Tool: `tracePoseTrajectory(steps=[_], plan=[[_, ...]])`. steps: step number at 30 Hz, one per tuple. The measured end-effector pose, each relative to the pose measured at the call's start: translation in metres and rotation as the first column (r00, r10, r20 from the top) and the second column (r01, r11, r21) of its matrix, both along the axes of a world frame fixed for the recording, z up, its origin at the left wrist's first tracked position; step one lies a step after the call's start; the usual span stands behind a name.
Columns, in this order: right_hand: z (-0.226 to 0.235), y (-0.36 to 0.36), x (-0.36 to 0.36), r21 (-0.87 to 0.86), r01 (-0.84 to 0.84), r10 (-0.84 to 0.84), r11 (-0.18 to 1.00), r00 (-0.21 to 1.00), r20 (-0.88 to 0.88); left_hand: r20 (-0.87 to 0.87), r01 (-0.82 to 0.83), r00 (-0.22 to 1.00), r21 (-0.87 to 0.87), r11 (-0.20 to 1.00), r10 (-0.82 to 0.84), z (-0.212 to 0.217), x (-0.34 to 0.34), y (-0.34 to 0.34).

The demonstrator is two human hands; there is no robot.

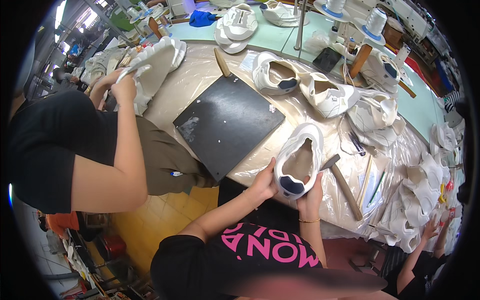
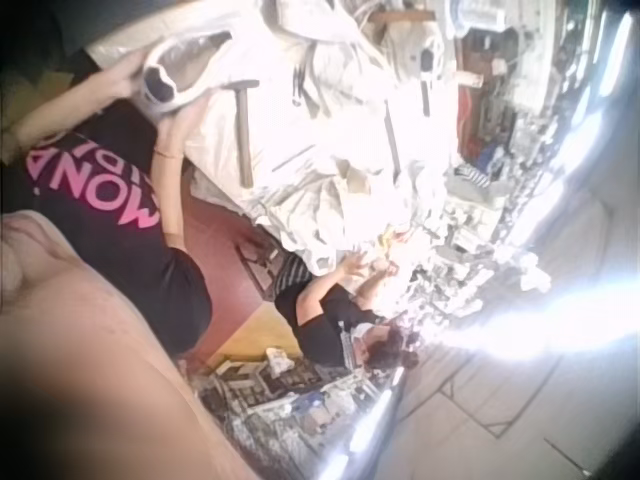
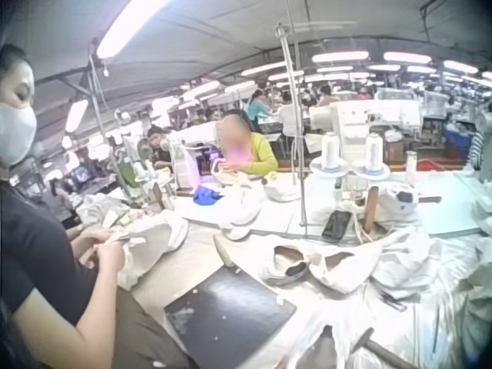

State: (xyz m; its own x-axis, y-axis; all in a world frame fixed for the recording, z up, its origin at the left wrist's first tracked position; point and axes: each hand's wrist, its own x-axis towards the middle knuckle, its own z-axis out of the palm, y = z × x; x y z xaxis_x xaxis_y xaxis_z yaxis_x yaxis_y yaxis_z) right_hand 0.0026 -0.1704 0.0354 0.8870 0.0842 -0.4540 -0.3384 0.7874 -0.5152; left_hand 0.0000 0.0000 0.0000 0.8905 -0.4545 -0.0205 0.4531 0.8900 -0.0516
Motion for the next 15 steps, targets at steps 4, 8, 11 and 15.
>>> tracePoseTrajectory(steps=[4, 8, 11, 15], plan=[[0.012, -0.011, 0.004, 0.075, 0.033, -0.021, 0.997, 0.987, -0.158, -0.270, -0.032, 0.955, 0.309, 0.951, 0.120, 0.052, -0.017, -0.006], [0.034, -0.019, 0.011, 0.186, -0.051, 0.062, 0.981, 0.997, -0.053, -0.178, -0.065, 0.978, 0.249, 0.966, 0.111, 0.070, -0.018, -0.014], [0.050, -0.020, 0.009, 0.317, -0.102, 0.074, 0.943, 0.992, 0.099, -0.175, -0.097, 0.975, 0.211, 0.973, 0.135, 0.075, -0.012, -0.018], [0.057, -0.006, -0.007, 0.271, -0.065, 0.031, 0.960, 0.991, 0.128, -0.177, -0.123, 0.972, 0.164, 0.979, 0.152, 0.079, -0.008, -0.022]])
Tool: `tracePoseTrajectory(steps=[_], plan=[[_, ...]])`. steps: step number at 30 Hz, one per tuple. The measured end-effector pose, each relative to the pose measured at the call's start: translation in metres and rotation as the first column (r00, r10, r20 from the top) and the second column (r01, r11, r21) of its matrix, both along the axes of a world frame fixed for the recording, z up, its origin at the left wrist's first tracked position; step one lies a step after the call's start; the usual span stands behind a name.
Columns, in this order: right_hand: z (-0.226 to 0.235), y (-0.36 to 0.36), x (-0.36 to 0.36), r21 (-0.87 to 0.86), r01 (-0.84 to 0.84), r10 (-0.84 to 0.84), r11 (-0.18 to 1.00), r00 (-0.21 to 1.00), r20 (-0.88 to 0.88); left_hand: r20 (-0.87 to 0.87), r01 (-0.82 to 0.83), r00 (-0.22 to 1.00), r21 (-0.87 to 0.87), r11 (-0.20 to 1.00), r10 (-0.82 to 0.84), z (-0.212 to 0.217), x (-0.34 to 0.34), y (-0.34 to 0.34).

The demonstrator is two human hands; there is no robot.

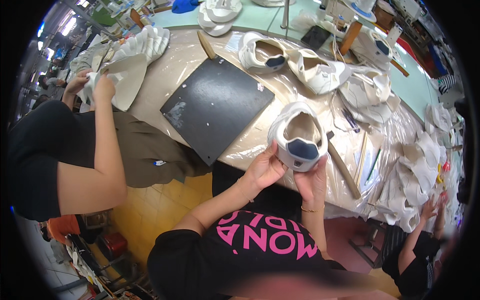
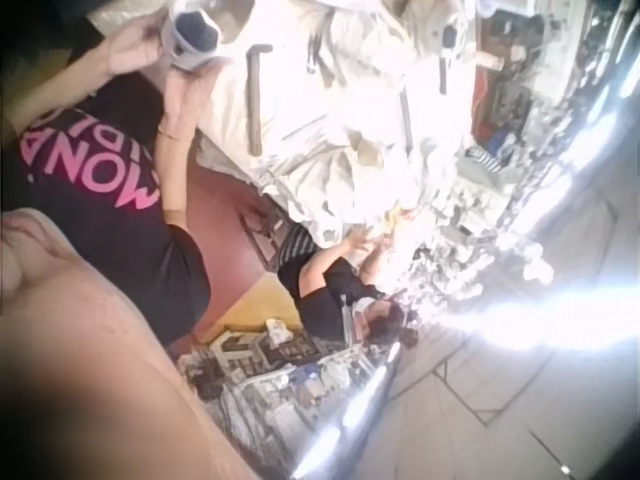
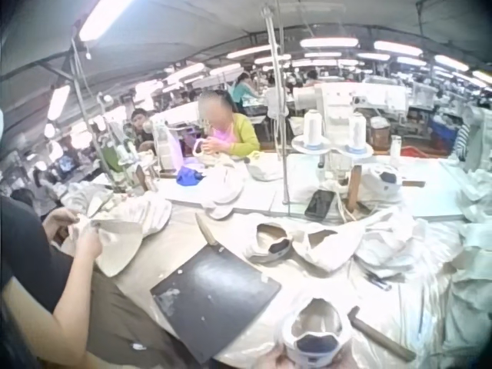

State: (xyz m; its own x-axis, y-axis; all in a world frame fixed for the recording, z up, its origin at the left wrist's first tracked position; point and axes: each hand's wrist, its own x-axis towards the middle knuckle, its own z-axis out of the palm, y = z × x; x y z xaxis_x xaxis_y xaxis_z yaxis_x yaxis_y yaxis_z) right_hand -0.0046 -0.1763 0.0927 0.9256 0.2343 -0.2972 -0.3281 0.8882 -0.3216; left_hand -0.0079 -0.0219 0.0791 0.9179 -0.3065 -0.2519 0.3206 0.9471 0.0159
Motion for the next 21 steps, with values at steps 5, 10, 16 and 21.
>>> tracePoseTrajectory(steps=[5, 10, 16, 21], plan=[[-0.004, 0.006, 0.004, -0.020, 0.004, -0.004, 1.000, 1.000, 0.018, -0.016, -0.017, 1.000, 0.066, 0.998, 0.018, 0.004, -0.005, -0.007], [-0.004, 0.010, -0.003, 0.023, 0.055, -0.051, 0.998, 0.988, -0.146, 0.002, -0.006, 1.000, 0.141, 0.990, 0.005, 0.012, -0.005, -0.005], [-0.016, -0.011, -0.003, 0.249, -0.066, 0.108, 0.966, 0.981, -0.159, -0.083, 0.015, 0.997, 0.111, 0.994, -0.006, 0.018, -0.006, -0.003], [-0.005, -0.028, -0.003, -0.686, 0.340, -0.357, 0.643, 0.926, 0.124, -0.045, 0.056, 0.998, 0.259, 0.964, -0.046, 0.019, -0.011, -0.005]])
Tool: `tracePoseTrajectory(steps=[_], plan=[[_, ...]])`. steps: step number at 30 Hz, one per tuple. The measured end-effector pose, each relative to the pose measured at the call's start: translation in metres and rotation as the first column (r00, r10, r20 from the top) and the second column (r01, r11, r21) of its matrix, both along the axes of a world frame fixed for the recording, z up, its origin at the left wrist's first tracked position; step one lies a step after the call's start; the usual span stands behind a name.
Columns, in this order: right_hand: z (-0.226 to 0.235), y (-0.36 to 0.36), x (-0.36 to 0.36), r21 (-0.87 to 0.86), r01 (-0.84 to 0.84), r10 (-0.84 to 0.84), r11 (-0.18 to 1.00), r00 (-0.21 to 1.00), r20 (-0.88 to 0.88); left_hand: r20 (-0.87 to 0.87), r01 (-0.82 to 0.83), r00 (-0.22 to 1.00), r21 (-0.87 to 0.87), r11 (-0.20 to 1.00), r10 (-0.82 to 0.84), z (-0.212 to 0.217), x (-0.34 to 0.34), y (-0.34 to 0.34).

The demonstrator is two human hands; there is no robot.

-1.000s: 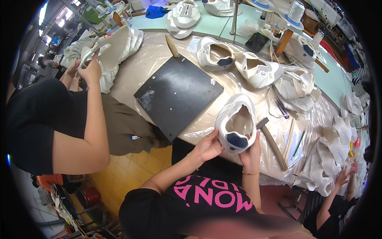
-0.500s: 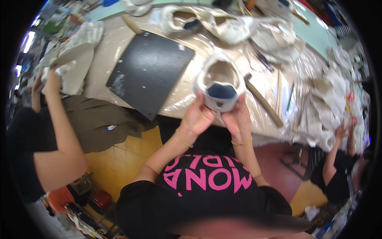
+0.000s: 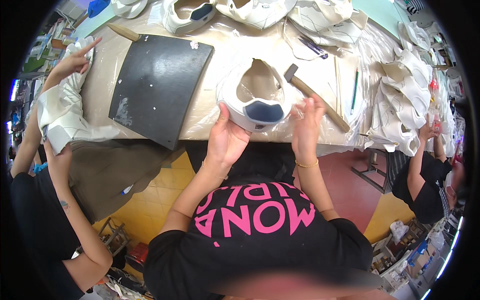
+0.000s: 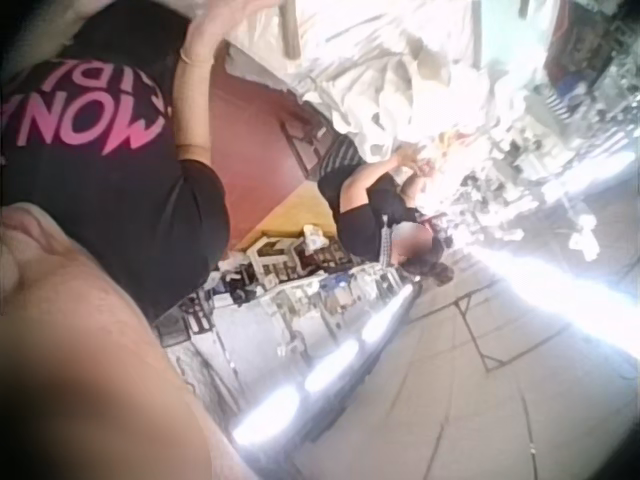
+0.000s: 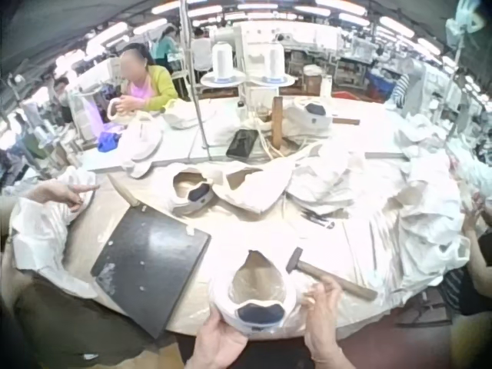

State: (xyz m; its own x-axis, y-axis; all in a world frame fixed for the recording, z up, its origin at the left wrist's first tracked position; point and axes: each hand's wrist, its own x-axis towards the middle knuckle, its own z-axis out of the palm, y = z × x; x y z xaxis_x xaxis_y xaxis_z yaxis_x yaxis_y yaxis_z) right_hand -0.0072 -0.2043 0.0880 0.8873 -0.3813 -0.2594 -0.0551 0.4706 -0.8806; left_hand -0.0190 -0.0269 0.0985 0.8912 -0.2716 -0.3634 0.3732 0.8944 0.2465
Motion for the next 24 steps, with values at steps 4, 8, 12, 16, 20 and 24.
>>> tracePoseTrajectory(steps=[4, 8, 12, 16, 20, 24], plan=[[0.040, -0.008, -0.005, -0.778, -0.054, 0.341, 0.626, 0.916, 0.212, 0.077, 0.050, 0.995, 0.111, 0.993, -0.058, 0.000, -0.004, -0.010], [0.056, 0.003, 0.007, -0.917, -0.240, 0.564, 0.318, 0.825, -0.021, 0.084, 0.042, 0.995, 0.135, 0.990, -0.054, 0.001, -0.002, -0.010], [0.052, 0.012, 0.008, -0.892, -0.276, 0.567, 0.357, 0.823, -0.028, 0.081, 0.019, 0.996, 0.129, 0.991, -0.030, 0.001, -0.002, -0.005], [0.045, 0.012, 0.005, -0.869, -0.290, 0.563, 0.400, 0.826, -0.017, 0.087, -0.022, 0.996, 0.172, 0.985, 0.007, 0.000, -0.004, -0.005], [0.039, 0.012, 0.006, -0.851, -0.264, 0.607, 0.453, 0.791, 0.078, 0.006, 0.013, 1.000, 0.133, 0.991, -0.014, -0.002, -0.005, -0.005], [0.037, 0.012, 0.007, -0.843, -0.275, 0.619, 0.463, 0.781, 0.085, -0.036, -0.027, 0.999, 0.169, 0.985, 0.033, -0.006, -0.008, -0.005]])
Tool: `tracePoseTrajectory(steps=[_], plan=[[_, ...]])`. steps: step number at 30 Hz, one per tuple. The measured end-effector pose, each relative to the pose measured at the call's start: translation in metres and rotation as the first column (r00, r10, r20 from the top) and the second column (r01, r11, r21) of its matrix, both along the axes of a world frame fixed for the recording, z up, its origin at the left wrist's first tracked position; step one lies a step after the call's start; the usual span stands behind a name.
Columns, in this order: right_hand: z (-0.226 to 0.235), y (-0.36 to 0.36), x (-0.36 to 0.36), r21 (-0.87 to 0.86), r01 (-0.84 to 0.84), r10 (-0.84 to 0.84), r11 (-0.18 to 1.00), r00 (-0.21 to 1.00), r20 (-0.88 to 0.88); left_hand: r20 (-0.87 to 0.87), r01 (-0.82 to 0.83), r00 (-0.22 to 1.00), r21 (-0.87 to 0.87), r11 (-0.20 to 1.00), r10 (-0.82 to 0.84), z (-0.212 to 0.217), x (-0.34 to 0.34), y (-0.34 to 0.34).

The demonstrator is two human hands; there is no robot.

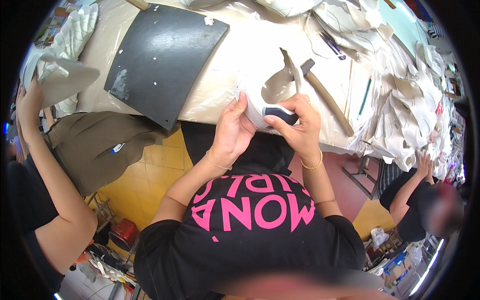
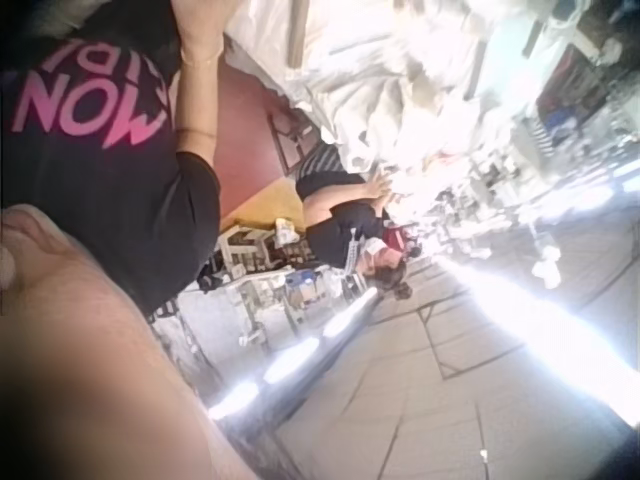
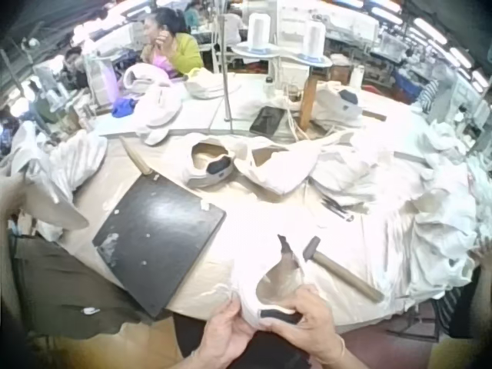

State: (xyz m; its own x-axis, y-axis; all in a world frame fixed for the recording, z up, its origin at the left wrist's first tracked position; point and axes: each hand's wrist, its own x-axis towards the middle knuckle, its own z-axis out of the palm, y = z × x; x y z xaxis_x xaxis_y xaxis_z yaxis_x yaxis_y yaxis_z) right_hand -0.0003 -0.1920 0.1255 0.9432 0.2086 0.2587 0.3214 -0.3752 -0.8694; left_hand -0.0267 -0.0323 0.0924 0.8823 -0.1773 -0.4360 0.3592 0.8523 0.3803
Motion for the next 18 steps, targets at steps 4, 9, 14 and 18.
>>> tracePoseTrajectory(steps=[4, 9, 14, 18], plan=[[0.001, 0.001, 0.000, 0.014, -0.011, 0.010, 1.000, 1.000, 0.011, -0.006, 0.023, 1.000, -0.081, 0.996, -0.023, -0.007, -0.003, -0.002], [0.007, 0.013, 0.004, -0.013, -0.107, 0.108, 0.994, 0.989, 0.101, -0.112, 0.022, 0.993, -0.173, 0.985, -0.042, -0.016, -0.003, 0.000], [0.045, 0.009, 0.016, -0.160, -0.184, 0.215, 0.970, 0.955, 0.207, -0.101, -0.010, 0.995, -0.093, 0.996, 0.001, -0.027, 0.001, 0.022], [0.081, 0.003, 0.043, -0.098, -0.256, 0.274, 0.962, 0.915, 0.298, 0.037, -0.072, 0.997, 0.418, 0.905, 0.062, -0.038, 0.018, 0.047]])
